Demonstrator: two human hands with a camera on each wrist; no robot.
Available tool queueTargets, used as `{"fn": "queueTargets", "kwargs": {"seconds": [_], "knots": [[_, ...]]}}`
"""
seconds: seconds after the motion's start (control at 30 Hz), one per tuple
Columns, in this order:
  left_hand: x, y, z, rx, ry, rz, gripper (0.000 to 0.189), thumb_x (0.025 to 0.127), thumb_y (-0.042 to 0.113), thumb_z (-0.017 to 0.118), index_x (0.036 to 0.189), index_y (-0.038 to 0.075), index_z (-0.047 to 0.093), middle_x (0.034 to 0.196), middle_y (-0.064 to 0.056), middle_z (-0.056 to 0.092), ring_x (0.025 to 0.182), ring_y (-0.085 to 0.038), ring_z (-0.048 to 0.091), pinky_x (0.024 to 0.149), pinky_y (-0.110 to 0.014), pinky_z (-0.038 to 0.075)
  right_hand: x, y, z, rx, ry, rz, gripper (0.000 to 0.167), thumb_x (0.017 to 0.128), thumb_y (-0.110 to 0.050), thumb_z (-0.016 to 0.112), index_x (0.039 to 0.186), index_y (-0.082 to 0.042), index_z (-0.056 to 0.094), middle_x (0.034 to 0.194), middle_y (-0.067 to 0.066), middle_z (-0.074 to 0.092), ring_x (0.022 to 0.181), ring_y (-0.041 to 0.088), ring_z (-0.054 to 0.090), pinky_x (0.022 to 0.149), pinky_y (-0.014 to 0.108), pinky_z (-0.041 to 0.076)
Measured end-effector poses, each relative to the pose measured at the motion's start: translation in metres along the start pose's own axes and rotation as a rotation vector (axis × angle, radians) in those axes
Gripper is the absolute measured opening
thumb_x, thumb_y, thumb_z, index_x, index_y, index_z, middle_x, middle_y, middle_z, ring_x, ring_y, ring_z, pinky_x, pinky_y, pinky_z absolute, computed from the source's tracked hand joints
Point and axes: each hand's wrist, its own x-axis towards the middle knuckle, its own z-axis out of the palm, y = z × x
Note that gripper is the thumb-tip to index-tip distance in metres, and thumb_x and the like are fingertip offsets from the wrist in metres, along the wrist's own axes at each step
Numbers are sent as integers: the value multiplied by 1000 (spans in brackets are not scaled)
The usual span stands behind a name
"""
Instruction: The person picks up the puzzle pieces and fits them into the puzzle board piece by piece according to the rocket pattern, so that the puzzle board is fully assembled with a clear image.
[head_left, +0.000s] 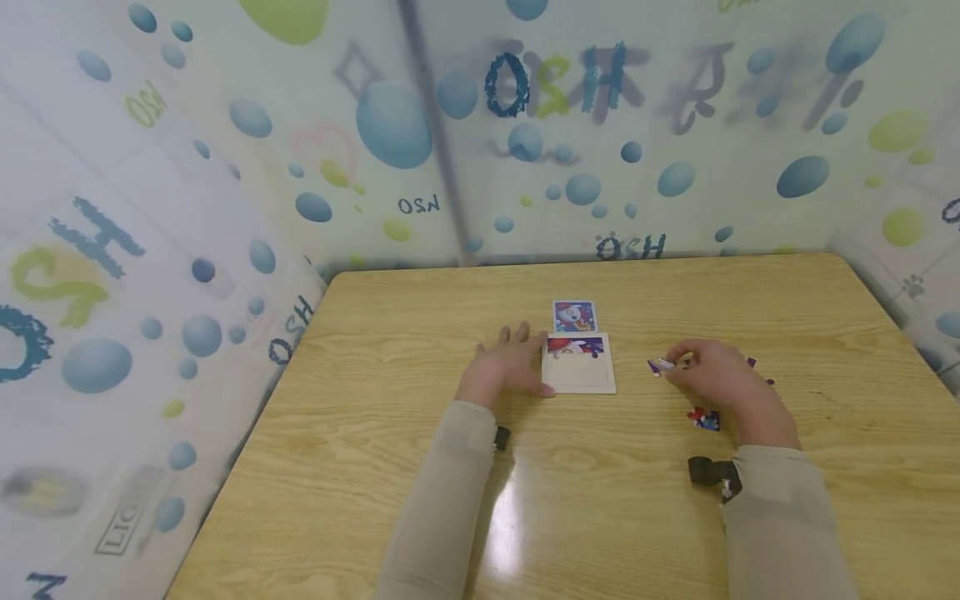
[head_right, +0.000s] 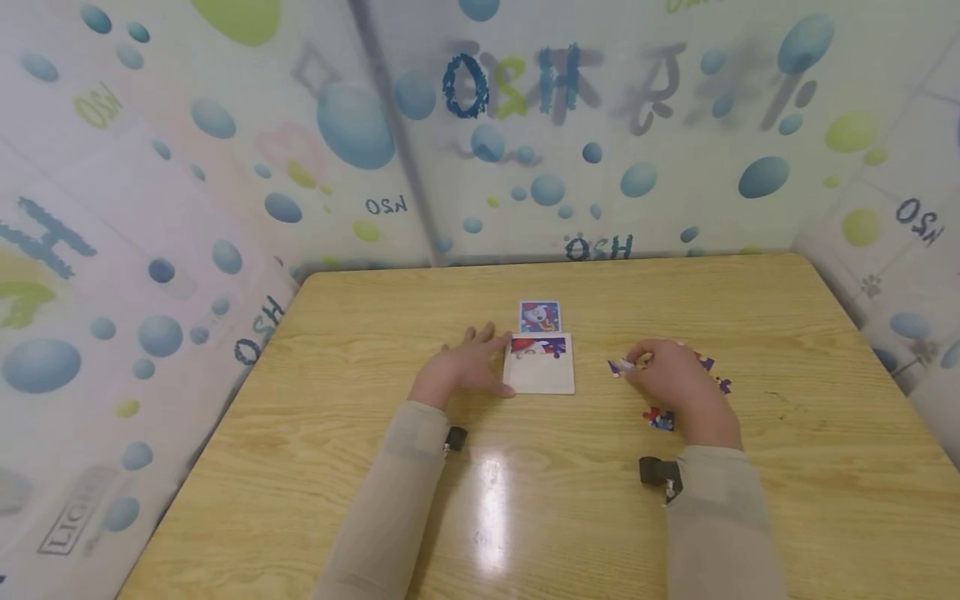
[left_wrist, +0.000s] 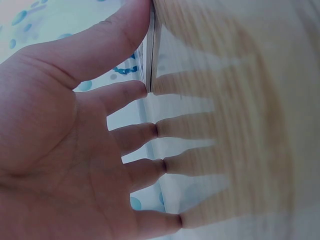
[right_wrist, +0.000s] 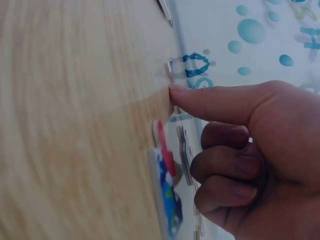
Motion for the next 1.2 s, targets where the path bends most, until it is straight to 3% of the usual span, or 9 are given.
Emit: {"fn": "queueTargets", "kwargs": {"seconds": [0.27,0.47,0.6,1.03,1.2], "knots": [[1,-1,1,-2,1,3,102,90,52,83,171,35,23,183,-3,3,169,-37,-2,131,-74,1,1,-4,4,21,-7,56,44,101,-36,71,130,-3,65,89,10,58,74,23,54,61,32,47],[1,-1,2,5,5,3,102,90,52,83,171,35,23,183,-3,3,169,-38,-2,130,-76,2,1,-3,2,17,-14,26,50,102,-32,70,142,-5,61,85,8,55,70,21,54,58,33,47],[1,-1,2,18,5,1,103,90,53,82,171,35,23,183,-3,3,169,-38,-2,130,-76,3,1,-2,2,-2,-29,23,45,102,-32,70,140,-8,65,82,7,51,70,22,51,59,33,43],[1,-1,1,25,0,11,103,89,53,82,171,34,22,183,-4,3,169,-39,-1,130,-77,4,3,-1,2,-17,-37,-2,48,100,-34,73,142,-10,67,91,11,56,78,24,52,64,33,44],[3,-2,1,22,-2,15,103,89,53,82,171,34,22,183,-4,3,169,-39,-2,130,-76,2,3,-2,4,-14,-33,-14,48,100,-35,74,140,-10,70,103,16,63,86,26,54,68,34,46]]}}
